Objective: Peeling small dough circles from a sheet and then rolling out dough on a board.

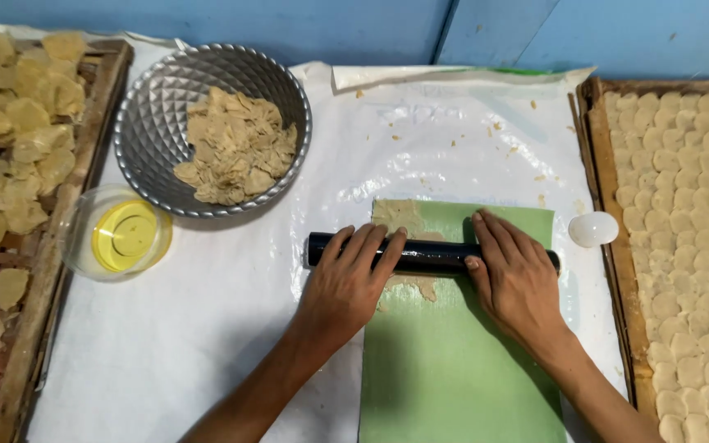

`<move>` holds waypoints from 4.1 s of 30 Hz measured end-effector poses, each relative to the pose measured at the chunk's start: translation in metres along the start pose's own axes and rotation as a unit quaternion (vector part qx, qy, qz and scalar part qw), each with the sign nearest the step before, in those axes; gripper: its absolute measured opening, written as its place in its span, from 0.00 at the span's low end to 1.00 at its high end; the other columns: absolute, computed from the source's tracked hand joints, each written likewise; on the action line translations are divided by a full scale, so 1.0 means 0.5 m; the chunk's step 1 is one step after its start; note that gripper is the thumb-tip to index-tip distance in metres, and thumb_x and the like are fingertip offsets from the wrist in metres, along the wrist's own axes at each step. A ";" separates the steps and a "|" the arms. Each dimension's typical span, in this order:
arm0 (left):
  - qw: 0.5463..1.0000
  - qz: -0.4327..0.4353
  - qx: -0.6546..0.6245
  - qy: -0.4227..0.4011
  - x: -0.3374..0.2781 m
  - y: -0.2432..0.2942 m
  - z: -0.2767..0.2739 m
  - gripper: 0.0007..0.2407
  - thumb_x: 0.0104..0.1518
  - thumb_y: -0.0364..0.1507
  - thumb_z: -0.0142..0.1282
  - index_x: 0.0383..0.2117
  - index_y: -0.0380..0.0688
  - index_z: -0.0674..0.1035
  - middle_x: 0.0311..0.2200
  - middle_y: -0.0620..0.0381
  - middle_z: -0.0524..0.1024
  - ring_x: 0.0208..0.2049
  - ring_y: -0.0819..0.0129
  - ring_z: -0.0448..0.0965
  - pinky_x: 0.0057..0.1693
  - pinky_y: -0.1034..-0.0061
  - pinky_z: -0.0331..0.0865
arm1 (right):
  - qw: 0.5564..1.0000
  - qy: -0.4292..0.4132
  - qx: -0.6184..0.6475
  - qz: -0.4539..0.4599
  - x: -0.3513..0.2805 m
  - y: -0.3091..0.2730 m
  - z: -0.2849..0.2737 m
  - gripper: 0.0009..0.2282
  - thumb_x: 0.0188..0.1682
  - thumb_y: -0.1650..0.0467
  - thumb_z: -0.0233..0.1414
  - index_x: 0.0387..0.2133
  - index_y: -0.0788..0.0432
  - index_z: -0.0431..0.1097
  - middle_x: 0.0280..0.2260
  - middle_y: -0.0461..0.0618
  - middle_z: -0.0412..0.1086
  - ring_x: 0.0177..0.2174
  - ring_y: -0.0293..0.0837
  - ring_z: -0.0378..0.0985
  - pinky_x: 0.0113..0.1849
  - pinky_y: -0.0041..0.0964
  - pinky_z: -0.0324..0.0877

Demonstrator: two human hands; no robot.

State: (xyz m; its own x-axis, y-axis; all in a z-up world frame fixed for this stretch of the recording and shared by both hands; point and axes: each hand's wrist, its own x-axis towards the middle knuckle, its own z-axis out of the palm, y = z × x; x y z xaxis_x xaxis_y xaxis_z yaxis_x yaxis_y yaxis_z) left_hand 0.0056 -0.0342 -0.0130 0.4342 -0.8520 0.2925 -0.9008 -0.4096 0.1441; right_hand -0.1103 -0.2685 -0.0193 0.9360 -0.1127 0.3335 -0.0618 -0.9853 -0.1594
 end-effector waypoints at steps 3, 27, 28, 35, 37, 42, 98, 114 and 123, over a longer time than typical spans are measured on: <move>0.999 -0.018 -0.032 0.024 0.015 0.007 -0.002 0.22 0.58 0.28 0.51 0.60 0.36 0.69 0.56 0.39 0.71 0.61 0.49 0.69 0.65 0.52 0.59 | 1.000 0.000 0.013 -0.008 0.017 0.006 -0.003 0.22 0.58 0.64 0.43 0.62 0.65 0.63 0.61 0.60 0.65 0.60 0.56 0.66 0.59 0.51 0.60; 0.995 -0.072 -0.061 0.044 0.076 -0.025 0.020 0.27 0.68 0.40 0.42 0.62 0.24 0.66 0.66 0.33 0.62 0.71 0.45 0.56 0.72 0.42 0.43 | 1.000 -0.023 -0.004 -0.012 0.044 0.002 0.018 0.27 0.57 0.61 0.40 0.67 0.65 0.52 0.67 0.66 0.51 0.67 0.59 0.49 0.65 0.55 0.46; 0.995 -0.073 -0.059 0.033 0.085 -0.030 0.024 0.26 0.69 0.40 0.42 0.62 0.24 0.66 0.66 0.34 0.61 0.71 0.45 0.56 0.72 0.41 0.43 | 0.998 -0.060 -0.028 -0.003 0.043 0.000 0.023 0.27 0.56 0.60 0.40 0.66 0.64 0.53 0.66 0.62 0.53 0.67 0.56 0.50 0.64 0.55 0.48; 0.990 -0.118 -0.047 -0.061 0.206 -0.110 0.067 0.25 0.67 0.42 0.31 0.64 0.35 0.64 0.71 0.41 0.52 0.74 0.46 0.44 0.72 0.41 0.33 | 0.987 -0.153 0.024 0.035 0.166 0.074 0.056 0.26 0.61 0.59 0.26 0.69 0.57 0.51 0.69 0.60 0.48 0.68 0.55 0.46 0.66 0.54 0.45; 0.988 -0.130 -0.061 -0.052 0.238 -0.138 0.086 0.31 0.65 0.47 0.30 0.66 0.30 0.56 0.72 0.33 0.42 0.73 0.40 0.35 0.70 0.40 0.28 | 0.987 -0.147 0.058 0.039 0.201 0.081 0.047 0.28 0.61 0.57 0.24 0.69 0.60 0.50 0.69 0.66 0.44 0.68 0.59 0.43 0.64 0.56 0.42; 0.987 -0.145 -0.045 -0.048 0.260 -0.147 0.076 0.32 0.67 0.47 0.31 0.67 0.29 0.54 0.70 0.32 0.41 0.72 0.41 0.34 0.69 0.43 0.28 | 0.984 -0.130 0.086 0.089 0.233 0.094 0.053 0.28 0.61 0.57 0.27 0.68 0.62 0.52 0.69 0.70 0.42 0.68 0.63 0.41 0.64 0.55 0.42; 0.992 -0.108 -0.004 -0.068 0.178 -0.106 0.064 0.30 0.69 0.47 0.24 0.65 0.31 0.62 0.71 0.42 0.55 0.74 0.50 0.46 0.74 0.48 0.33 | 0.997 -0.073 0.027 -0.012 0.170 0.055 0.057 0.24 0.63 0.61 0.30 0.66 0.62 0.55 0.68 0.62 0.54 0.67 0.56 0.53 0.65 0.53 0.51; 0.991 -0.113 -0.024 -0.072 0.246 -0.163 0.080 0.32 0.67 0.48 0.22 0.65 0.31 0.60 0.70 0.41 0.52 0.73 0.49 0.42 0.72 0.46 0.31 | 0.994 -0.104 0.029 0.012 0.247 0.089 0.078 0.29 0.62 0.58 0.24 0.64 0.69 0.55 0.68 0.67 0.48 0.68 0.60 0.46 0.65 0.54 0.43; 0.994 -0.078 -0.066 0.033 0.204 -0.148 0.016 0.25 0.69 0.45 0.41 0.59 0.32 0.72 0.58 0.38 0.70 0.64 0.46 0.64 0.69 0.55 0.52 | 0.981 -0.150 0.084 0.089 0.296 0.111 0.084 0.32 0.60 0.55 0.21 0.67 0.69 0.48 0.69 0.67 0.39 0.69 0.59 0.37 0.66 0.52 0.39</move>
State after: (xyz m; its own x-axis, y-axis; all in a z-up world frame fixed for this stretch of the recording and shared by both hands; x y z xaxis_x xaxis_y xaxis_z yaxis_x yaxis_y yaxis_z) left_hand 0.1165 -0.0934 -0.0015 0.5710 -0.7568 0.3181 -0.8167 -0.4844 0.3135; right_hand 0.0392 -0.3345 -0.0180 0.9771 -0.2127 0.0026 -0.1983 -0.9155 -0.3501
